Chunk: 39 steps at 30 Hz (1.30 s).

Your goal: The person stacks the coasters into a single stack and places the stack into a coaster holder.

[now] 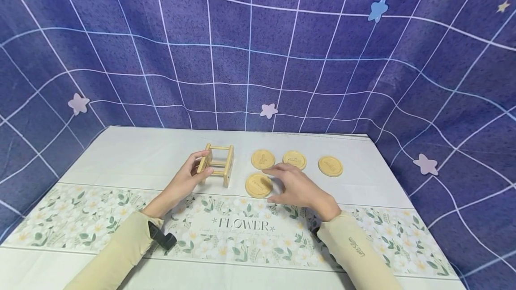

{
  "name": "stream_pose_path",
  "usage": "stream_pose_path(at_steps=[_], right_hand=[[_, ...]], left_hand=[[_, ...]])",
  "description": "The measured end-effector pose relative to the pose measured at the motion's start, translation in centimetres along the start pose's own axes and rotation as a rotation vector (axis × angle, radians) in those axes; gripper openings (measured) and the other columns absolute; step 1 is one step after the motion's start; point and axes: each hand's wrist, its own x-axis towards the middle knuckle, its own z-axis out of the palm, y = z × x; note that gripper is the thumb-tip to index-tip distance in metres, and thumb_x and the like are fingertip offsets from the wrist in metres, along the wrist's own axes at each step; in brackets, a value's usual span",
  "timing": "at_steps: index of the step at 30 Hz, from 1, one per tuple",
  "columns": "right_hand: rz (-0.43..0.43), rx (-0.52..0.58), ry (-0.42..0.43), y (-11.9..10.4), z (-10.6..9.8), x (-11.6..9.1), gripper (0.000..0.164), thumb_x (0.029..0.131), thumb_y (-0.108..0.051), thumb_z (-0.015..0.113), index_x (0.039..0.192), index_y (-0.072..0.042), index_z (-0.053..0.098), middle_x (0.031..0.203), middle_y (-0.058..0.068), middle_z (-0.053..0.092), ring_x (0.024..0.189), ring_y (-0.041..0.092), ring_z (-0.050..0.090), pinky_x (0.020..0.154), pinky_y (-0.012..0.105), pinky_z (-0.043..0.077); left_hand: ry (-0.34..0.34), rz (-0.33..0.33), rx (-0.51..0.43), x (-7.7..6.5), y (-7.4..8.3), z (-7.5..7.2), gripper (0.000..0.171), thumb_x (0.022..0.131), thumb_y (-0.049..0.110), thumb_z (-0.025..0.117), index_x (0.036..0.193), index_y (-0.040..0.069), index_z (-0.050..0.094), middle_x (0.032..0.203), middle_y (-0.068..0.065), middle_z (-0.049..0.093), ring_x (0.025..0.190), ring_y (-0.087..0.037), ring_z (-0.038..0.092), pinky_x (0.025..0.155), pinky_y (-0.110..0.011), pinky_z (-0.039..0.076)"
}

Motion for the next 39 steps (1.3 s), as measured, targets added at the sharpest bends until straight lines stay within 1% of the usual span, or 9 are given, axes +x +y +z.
stream_pose_path(at_steps=[4,10,13,16,21,26,29,39], right_hand=[[-0.002,0.001,-0.011,-0.1,0.1,0.3,0.081,0.086,-0.028,0.098,0.156,-0.008,0.064,0.146,0.013,0.069,0.135,0.034,0.064,0.116,0.057,0.049],[0.003,0.01,-0.026,-0.1,0.5,0.7,0.082,0.087,-0.03,0.098,0.157,-0.008,0.062,0.148,0.013,0.068,0.136,0.034,0.063,0.117,0.058,0.048],[0.004,0.011,-0.031,-0.2,0.7,0.8,0.082,0.087,-0.03,0.098,0.157,-0.008,0.062,0.146,0.012,0.068,0.135,0.033,0.063,0.116,0.057,0.049],[-0.008,0.011,-0.029,-0.2,0.8,1.1,0.082,0.086,-0.03,0.099,0.157,-0.006,0.063,0.144,0.011,0.069,0.134,0.032,0.064,0.115,0.056,0.05],[-0.025,0.005,-0.025,-0.3,1.0,1.5,0.083,0.085,-0.028,0.099,0.156,-0.005,0.063,0.142,0.01,0.07,0.131,0.029,0.065,0.113,0.053,0.052],[-0.014,0.006,-0.037,-0.3,1.2,1.7,0.083,0.085,-0.027,0.099,0.157,-0.006,0.062,0.144,0.01,0.069,0.129,0.028,0.065,0.11,0.051,0.054],[-0.007,0.005,-0.046,-0.4,1.2,1.8,0.083,0.086,-0.026,0.099,0.157,-0.006,0.062,0.145,0.01,0.068,0.131,0.029,0.065,0.11,0.051,0.053],[0.041,0.026,-0.094,-0.4,1.2,2.3,0.081,0.087,-0.024,0.098,0.158,-0.01,0.062,0.15,0.013,0.065,0.14,0.035,0.06,0.118,0.057,0.048]], left_hand=[[0.005,-0.006,0.001,0.0,0.0,0.1,0.067,0.114,0.025,0.067,0.171,0.013,0.035,0.167,-0.025,0.042,0.145,-0.037,0.052,0.11,-0.034,0.047],[0.009,-0.008,0.0,0.0,0.0,0.1,0.067,0.114,0.025,0.067,0.171,0.013,0.035,0.167,-0.024,0.042,0.145,-0.037,0.052,0.112,-0.038,0.047],[0.008,-0.01,0.002,0.1,0.0,0.1,0.067,0.114,0.024,0.066,0.171,0.013,0.035,0.168,-0.024,0.041,0.146,-0.037,0.052,0.115,-0.043,0.046],[0.008,-0.011,0.006,0.1,-0.1,0.1,0.066,0.114,0.023,0.066,0.171,0.012,0.034,0.168,-0.024,0.041,0.146,-0.037,0.051,0.114,-0.042,0.046],[0.007,-0.009,0.01,0.1,-0.1,0.0,0.066,0.114,0.023,0.066,0.171,0.012,0.034,0.167,-0.025,0.041,0.146,-0.037,0.051,0.11,-0.036,0.047],[0.007,-0.01,0.013,0.1,-0.1,0.0,0.066,0.114,0.024,0.067,0.171,0.013,0.035,0.167,-0.024,0.042,0.142,-0.036,0.053,0.104,-0.03,0.048],[0.007,-0.008,0.013,0.1,-0.1,0.0,0.066,0.114,0.024,0.067,0.171,0.013,0.035,0.167,-0.025,0.041,0.142,-0.036,0.053,0.101,-0.028,0.048],[-0.003,0.004,0.006,0.1,-0.1,0.0,0.067,0.114,0.024,0.066,0.171,0.011,0.034,0.168,-0.026,0.04,0.144,-0.037,0.052,0.105,-0.029,0.048]])
